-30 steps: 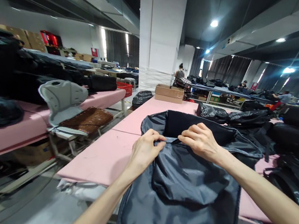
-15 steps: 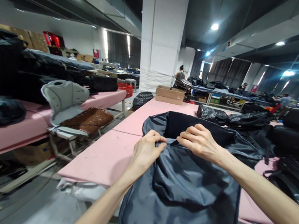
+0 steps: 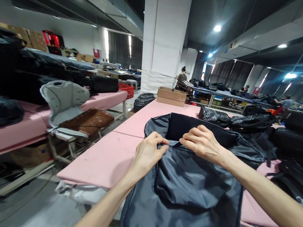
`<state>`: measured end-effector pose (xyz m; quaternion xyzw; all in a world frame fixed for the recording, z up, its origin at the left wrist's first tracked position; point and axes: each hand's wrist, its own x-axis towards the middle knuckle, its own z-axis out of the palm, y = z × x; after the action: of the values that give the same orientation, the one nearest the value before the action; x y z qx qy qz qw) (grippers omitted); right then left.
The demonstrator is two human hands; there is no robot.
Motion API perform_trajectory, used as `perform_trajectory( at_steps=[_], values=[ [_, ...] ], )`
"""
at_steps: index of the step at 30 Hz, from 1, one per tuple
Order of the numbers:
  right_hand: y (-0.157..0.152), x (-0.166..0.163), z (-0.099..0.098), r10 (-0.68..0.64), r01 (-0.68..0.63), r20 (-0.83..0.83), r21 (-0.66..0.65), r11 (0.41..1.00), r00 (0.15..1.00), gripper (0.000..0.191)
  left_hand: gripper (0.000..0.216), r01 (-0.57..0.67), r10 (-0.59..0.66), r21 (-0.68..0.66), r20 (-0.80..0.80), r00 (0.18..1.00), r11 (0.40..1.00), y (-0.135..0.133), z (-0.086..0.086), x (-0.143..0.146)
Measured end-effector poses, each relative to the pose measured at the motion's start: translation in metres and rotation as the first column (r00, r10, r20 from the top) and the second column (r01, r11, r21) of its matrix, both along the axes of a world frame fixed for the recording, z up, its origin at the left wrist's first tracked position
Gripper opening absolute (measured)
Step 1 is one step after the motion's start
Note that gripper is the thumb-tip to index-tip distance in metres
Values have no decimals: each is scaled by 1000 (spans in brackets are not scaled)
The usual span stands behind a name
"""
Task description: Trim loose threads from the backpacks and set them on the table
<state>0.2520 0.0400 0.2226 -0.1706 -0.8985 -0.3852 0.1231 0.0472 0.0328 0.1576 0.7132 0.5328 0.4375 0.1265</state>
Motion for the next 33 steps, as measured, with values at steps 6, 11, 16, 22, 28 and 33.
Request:
perform_trajectory(
  at_steps=[6, 11, 16, 22, 28, 33],
  values=[
    [2, 0, -2, 6, -22, -140, -113, 993, 990, 17, 26, 162, -164, 32, 111, 980, 986, 5, -1, -16],
    [-9, 76, -30, -268, -100, -768, -395, 913, 582, 14, 31, -131, 119, 207, 69, 990, 970, 0, -65, -75],
    [-37, 160, -69, -527, -205, -849, -507, 837, -48, 35, 44, 163, 15, 350, -454, 891, 923, -8, -113, -93],
    [-76, 184, -65, -522, -225, -813, -474, 851, -259, 48, 45, 724, -556, 55, -603, 573, 687, -6, -32, -48],
    [-88, 192, -74, -612, -69, -782, -608, 791, -120, 41, 33, 788, -516, 152, -680, 521, 596, -23, -33, -29],
    [-78, 170, -83, -685, -109, -728, -681, 724, 0, 37, 37, 775, -498, 126, -700, 512, 620, -37, -45, -35]
  ],
)
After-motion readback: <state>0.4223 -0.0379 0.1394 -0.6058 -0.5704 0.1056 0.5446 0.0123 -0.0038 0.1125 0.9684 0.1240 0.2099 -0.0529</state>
